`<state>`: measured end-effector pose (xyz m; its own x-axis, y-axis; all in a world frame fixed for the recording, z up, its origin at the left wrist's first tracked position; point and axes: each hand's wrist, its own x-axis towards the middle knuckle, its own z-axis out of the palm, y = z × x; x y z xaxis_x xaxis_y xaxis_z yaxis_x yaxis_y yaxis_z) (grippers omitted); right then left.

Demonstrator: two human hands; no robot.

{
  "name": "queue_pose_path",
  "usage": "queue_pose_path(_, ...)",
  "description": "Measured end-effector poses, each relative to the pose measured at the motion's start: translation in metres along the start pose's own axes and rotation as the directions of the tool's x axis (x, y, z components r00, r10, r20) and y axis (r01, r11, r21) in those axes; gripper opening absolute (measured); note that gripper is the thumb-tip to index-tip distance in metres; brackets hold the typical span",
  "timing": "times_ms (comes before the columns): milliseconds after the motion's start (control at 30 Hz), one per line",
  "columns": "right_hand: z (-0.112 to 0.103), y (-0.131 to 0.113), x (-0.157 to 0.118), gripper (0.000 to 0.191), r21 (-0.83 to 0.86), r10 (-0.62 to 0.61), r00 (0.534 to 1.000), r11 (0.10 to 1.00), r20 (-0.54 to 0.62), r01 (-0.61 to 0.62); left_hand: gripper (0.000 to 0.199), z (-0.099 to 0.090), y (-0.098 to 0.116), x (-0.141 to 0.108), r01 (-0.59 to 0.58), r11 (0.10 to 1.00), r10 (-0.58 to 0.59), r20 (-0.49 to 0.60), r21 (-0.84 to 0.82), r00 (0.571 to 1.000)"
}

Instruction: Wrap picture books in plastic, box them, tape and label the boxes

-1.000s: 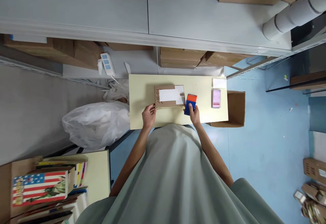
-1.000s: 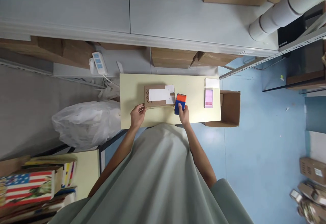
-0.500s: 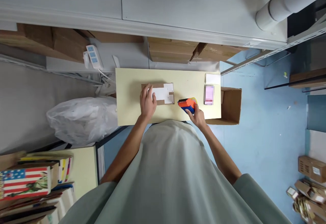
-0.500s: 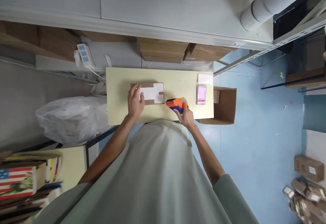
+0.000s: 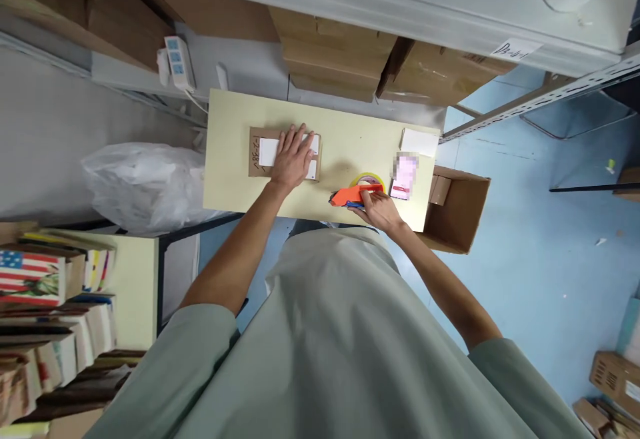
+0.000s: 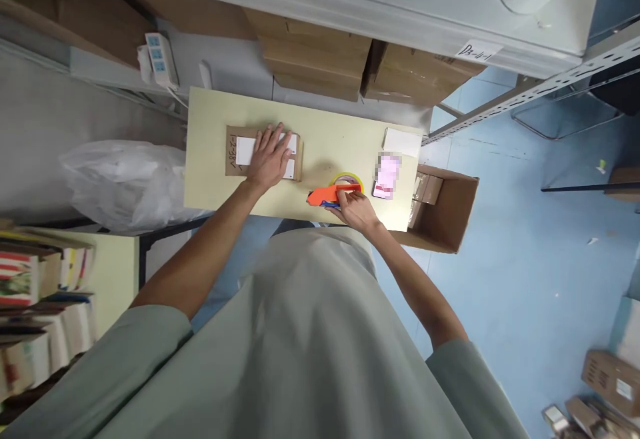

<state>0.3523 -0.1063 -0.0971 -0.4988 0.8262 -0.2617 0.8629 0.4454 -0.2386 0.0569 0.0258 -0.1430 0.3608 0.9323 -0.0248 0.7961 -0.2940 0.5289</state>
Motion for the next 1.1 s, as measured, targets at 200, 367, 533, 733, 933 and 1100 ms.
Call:
queue_pose_path(200,0.003,0.003,0.02,0.066,-0.095,-0.108,0.987,0.988,0.122,0.12,0.065,0.005,-0.01,0.004,-0.028,0.999,0.029,-0.011,0.041,1.0)
queue_pose_path(367,0.01,-0.002,0.033,0.069,-0.155,-0.122,0.978,0.977,0.168,0.148,0.066,0.007,-0.012,0.005,-0.051,0.997,0.053,-0.028,0.062,0.998)
queue_pose_path(533,0.018,-0.018,0.04,0.069,-0.2,-0.05,0.985,0.976,0.167,0.084,0.067,0.005,-0.007,0.003,-0.068,0.997,0.071,-0.058,0.044,0.996)
queue_pose_path(733,0.024,-0.039,0.046,0.068,-0.209,0.053,0.983,0.978,0.175,-0.015,0.07,0.005,-0.007,0.005,-0.086,0.996,0.086,-0.065,0.002,0.994)
queue_pose_path(933,0.037,-0.049,0.055,0.068,-0.224,0.105,0.982,0.972,0.159,-0.068,0.072,0.005,-0.006,0.005,-0.092,0.996,0.091,-0.058,-0.018,0.994)
queue_pose_path(1100,0.048,-0.052,0.06,0.065,-0.229,0.145,0.984,0.966,0.108,-0.117,0.073,0.005,-0.006,0.005,-0.095,0.995,0.094,-0.053,-0.006,0.994)
